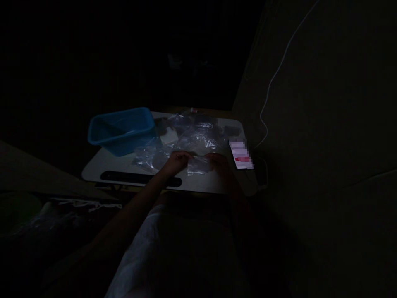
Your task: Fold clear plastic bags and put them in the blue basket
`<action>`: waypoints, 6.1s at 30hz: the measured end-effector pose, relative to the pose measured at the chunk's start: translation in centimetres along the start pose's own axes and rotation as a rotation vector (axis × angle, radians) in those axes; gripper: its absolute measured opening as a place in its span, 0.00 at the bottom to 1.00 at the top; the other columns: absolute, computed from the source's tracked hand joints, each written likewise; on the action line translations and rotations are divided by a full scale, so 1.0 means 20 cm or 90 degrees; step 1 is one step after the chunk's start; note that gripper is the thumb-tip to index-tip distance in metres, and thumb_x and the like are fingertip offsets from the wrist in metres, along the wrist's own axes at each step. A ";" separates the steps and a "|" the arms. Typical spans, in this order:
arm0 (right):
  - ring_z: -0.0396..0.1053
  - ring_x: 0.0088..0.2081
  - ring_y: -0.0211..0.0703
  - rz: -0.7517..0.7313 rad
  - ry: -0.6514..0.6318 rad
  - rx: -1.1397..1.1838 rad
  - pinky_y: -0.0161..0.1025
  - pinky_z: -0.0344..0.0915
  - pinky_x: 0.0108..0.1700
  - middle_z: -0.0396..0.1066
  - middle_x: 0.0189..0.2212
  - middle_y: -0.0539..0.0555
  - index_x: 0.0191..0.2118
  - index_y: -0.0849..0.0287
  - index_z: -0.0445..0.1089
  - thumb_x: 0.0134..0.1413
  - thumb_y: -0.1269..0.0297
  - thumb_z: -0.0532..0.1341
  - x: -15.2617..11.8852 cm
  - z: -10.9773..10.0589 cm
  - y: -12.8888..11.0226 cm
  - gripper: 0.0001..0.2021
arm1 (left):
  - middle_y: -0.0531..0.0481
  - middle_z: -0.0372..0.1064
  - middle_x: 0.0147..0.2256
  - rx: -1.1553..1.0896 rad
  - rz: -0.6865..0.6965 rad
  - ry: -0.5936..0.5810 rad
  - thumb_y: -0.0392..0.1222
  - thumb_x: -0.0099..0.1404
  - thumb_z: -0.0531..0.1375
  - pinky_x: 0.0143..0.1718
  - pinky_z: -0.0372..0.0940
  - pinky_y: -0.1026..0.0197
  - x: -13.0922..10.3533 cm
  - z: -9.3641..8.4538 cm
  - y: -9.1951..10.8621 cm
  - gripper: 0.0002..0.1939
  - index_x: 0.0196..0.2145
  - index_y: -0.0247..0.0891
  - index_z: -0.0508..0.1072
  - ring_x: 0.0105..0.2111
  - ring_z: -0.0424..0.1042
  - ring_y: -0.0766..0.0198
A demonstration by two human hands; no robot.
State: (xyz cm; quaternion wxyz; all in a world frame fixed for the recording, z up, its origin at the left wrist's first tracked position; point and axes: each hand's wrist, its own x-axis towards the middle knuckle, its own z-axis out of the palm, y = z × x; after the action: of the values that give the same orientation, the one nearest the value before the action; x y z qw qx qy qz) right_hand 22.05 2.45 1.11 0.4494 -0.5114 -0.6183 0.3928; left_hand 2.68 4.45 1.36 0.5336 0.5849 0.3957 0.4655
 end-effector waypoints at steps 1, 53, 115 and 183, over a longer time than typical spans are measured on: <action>0.62 0.21 0.36 -0.011 0.008 0.019 0.35 0.60 0.25 0.68 0.23 0.50 0.34 0.58 0.70 0.41 0.54 0.58 0.00 0.00 0.01 0.16 | 0.54 0.66 0.19 -0.013 -0.008 0.001 0.33 0.49 0.54 0.23 0.54 0.68 0.00 0.00 0.00 0.07 0.21 0.34 0.72 0.19 0.61 0.71; 0.61 0.21 0.34 -0.086 0.139 0.004 0.34 0.61 0.25 0.64 0.19 0.47 0.29 0.58 0.68 0.44 0.50 0.56 0.01 0.00 0.09 0.16 | 0.34 0.56 0.55 0.840 0.240 -0.087 0.31 0.60 0.48 0.56 0.52 0.54 -0.11 0.03 -0.04 0.23 0.54 0.23 0.58 0.56 0.55 0.56; 0.49 0.60 0.49 -0.238 -0.072 -0.746 0.59 0.40 0.57 0.51 0.59 0.64 0.57 0.66 0.54 0.60 0.56 0.38 -0.12 0.23 -0.05 0.26 | 0.37 0.47 0.59 0.939 0.151 -0.103 0.42 0.64 0.44 0.57 0.47 0.51 -0.13 0.07 0.00 0.26 0.58 0.25 0.52 0.59 0.48 0.55; 0.45 0.61 0.47 -0.199 -0.081 -0.760 0.56 0.36 0.59 0.49 0.60 0.62 0.58 0.68 0.52 0.61 0.55 0.35 -0.18 0.24 -0.08 0.28 | 0.38 0.46 0.59 0.960 0.141 -0.102 0.42 0.66 0.41 0.57 0.47 0.51 -0.13 0.07 0.01 0.26 0.58 0.25 0.53 0.58 0.49 0.55</action>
State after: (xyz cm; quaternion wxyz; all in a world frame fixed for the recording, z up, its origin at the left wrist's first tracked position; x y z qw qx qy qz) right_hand 17.27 -1.48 0.60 0.1005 -0.5533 -0.8246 -0.0613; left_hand 3.38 1.48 1.32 -0.0330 0.8589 0.5053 0.0767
